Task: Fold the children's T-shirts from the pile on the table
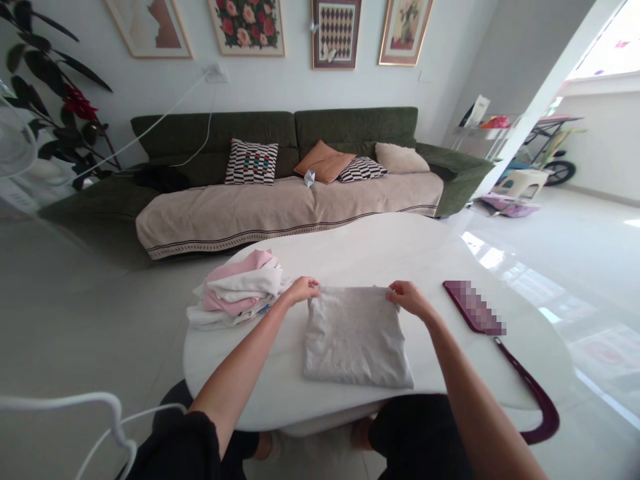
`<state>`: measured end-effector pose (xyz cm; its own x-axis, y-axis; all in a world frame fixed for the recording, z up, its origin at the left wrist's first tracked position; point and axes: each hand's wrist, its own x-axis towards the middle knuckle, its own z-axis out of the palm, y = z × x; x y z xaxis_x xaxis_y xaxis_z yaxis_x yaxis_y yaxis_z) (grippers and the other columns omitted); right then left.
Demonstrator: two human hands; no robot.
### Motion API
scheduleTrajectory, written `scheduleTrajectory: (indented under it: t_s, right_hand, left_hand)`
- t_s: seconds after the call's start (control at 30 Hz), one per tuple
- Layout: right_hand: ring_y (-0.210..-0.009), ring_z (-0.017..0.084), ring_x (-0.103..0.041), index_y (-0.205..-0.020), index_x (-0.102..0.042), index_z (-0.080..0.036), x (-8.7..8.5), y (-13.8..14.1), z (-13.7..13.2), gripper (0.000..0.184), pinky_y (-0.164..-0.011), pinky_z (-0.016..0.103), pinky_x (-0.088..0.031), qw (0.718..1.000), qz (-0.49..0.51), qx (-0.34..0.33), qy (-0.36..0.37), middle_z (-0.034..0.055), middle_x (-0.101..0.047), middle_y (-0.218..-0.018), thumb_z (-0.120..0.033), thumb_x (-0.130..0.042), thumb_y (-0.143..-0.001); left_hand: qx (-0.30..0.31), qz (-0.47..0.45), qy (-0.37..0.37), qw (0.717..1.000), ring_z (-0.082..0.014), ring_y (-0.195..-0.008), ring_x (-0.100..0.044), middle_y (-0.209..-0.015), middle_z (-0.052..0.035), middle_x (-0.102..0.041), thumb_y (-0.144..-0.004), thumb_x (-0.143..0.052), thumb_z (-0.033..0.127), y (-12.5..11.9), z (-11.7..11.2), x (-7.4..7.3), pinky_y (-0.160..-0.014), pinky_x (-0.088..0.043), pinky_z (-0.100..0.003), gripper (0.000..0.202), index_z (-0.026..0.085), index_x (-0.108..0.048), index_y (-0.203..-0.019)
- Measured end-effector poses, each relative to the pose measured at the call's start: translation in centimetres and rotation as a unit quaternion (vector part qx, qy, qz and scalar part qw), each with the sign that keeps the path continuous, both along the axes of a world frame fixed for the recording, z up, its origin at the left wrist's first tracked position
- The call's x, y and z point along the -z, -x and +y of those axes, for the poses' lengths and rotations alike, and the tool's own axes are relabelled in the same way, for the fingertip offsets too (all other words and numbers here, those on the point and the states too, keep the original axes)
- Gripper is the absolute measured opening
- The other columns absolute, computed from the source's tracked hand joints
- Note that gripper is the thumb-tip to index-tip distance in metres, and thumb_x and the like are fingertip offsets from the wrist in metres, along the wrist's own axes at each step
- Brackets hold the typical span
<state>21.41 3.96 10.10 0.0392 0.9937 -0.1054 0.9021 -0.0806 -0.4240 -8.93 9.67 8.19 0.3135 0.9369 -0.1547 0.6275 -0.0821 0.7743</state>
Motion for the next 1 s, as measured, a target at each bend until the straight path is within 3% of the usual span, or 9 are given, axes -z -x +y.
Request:
scheduleTrajectory:
  t_s: [0.17, 0.27, 0.4, 0.5, 0.6, 0.7, 0.83, 0.93, 1.0]
  right_hand:
    - [-0.079, 0.013, -0.054, -0.090, -0.055, -0.017, -6.9, -0.2, -6.1, 0.021, -0.065, 0.023, -0.044, 0.976, 0.088, -0.004, -0.198, 0.0050, -0.057, -0.090, -0.029, -0.044, -0.078]
    - [-0.080, 0.015, -0.053, -0.088, -0.053, -0.021, -7.7, 1.8, -11.0, 0.015, -0.070, 0.027, -0.044, 0.945, 0.094, -0.007, -0.314, 0.0040, -0.055, -0.088, -0.026, -0.043, -0.079]
    - [-0.088, 0.019, -0.050, -0.089, -0.051, -0.021, -2.7, 5.8, -16.1, 0.017, -0.079, 0.031, -0.040, 0.949, 0.036, -0.072, -0.304, 0.0071, -0.054, -0.090, -0.015, -0.039, -0.080]
    - [-0.081, 0.019, -0.051, -0.080, -0.054, -0.019, 2.6, 8.6, -18.6, 0.020, -0.075, 0.031, -0.040, 0.971, -0.023, -0.160, -0.176, 0.0065, -0.055, -0.082, -0.007, -0.038, -0.076]
    - [-0.074, 0.015, -0.055, -0.078, -0.056, -0.019, 4.8, 10.0, -20.0, 0.019, -0.067, 0.025, -0.042, 0.965, 0.027, -0.259, -0.019, 0.0037, -0.058, -0.080, -0.008, -0.041, -0.073]
    - [-0.073, 0.012, -0.058, -0.088, -0.058, -0.021, 3.6, 9.2, -19.4, 0.020, -0.066, 0.021, -0.043, 0.955, 0.125, -0.268, 0.019, 0.0016, -0.062, -0.083, -0.016, -0.040, -0.079]
    - [-0.090, 0.015, -0.058, -0.096, -0.058, -0.021, 2.3, 6.2, -14.4, 0.030, -0.080, 0.026, -0.043, 0.971, 0.121, -0.169, -0.114, 0.0049, -0.062, -0.099, -0.023, -0.031, -0.085]
    - [-0.115, 0.019, -0.044, -0.111, -0.055, -0.022, 3.7, 4.7, -10.0, 0.035, -0.094, 0.034, -0.036, 0.971, 0.030, -0.168, -0.168, 0.0066, -0.051, -0.123, -0.024, -0.032, -0.085]
    - [-0.126, 0.021, -0.029, -0.123, -0.046, -0.025, 5.3, 4.4, -8.2, 0.040, -0.100, 0.040, -0.028, 0.963, -0.037, -0.223, -0.147, 0.0047, -0.039, -0.134, -0.029, -0.036, -0.084]
  left_hand:
    - [0.052, -0.121, -0.078, 0.988, -0.0117, -0.081, -0.054, -0.087, -0.0014, -0.059, -0.068, -0.056, 0.019, 1.0, -0.8, -5.8, -0.071, -0.040, -0.021, 0.043, 0.014, -0.048, -0.110]
    - [0.105, -0.131, -0.148, 0.975, -0.0137, -0.090, -0.053, -0.093, -0.0020, -0.058, -0.071, -0.053, 0.020, 1.5, -2.1, -6.5, -0.080, -0.039, -0.024, 0.032, 0.015, -0.052, -0.103]
    - [0.130, 0.003, -0.185, 0.974, -0.0137, -0.090, -0.052, -0.092, -0.0011, -0.060, -0.073, -0.045, 0.014, 2.1, -4.5, -3.0, -0.084, -0.038, -0.025, 0.018, 0.016, -0.057, -0.086]
    - [0.140, 0.052, -0.168, 0.974, -0.0150, -0.081, -0.054, -0.079, -0.0014, -0.061, -0.064, -0.043, 0.004, 2.6, -6.4, 0.7, -0.079, -0.040, -0.025, 0.022, 0.016, -0.059, -0.072]
    - [0.145, 0.087, -0.164, 0.972, -0.0158, -0.078, -0.054, -0.072, -0.0016, -0.061, -0.057, -0.038, -0.002, 3.4, -8.0, 2.8, -0.077, -0.040, -0.026, 0.028, 0.016, -0.058, -0.065]
    - [0.134, 0.109, -0.175, 0.969, -0.0168, -0.086, -0.054, -0.081, -0.0031, -0.062, -0.056, -0.037, -0.004, 4.2, -9.0, 2.9, -0.083, -0.039, -0.028, 0.036, 0.016, -0.061, -0.073]
    - [0.109, 0.125, -0.201, 0.965, -0.0187, -0.105, -0.048, -0.105, -0.0062, -0.059, -0.069, -0.039, 0.003, 3.1, -11.2, 2.0, -0.095, -0.031, -0.033, 0.038, 0.017, -0.060, -0.097]
    - [0.082, 0.150, -0.229, 0.958, -0.0234, -0.122, -0.033, -0.127, -0.0089, -0.045, -0.082, -0.041, 0.026, -0.1, -14.1, 2.5, -0.101, -0.024, -0.041, 0.037, 0.018, -0.050, -0.117]
    - [0.075, 0.170, -0.222, 0.957, -0.0281, -0.129, -0.019, -0.139, -0.0114, -0.029, -0.081, -0.043, 0.045, -2.5, -16.2, 3.7, -0.102, -0.021, -0.045, 0.056, 0.018, -0.036, -0.130]
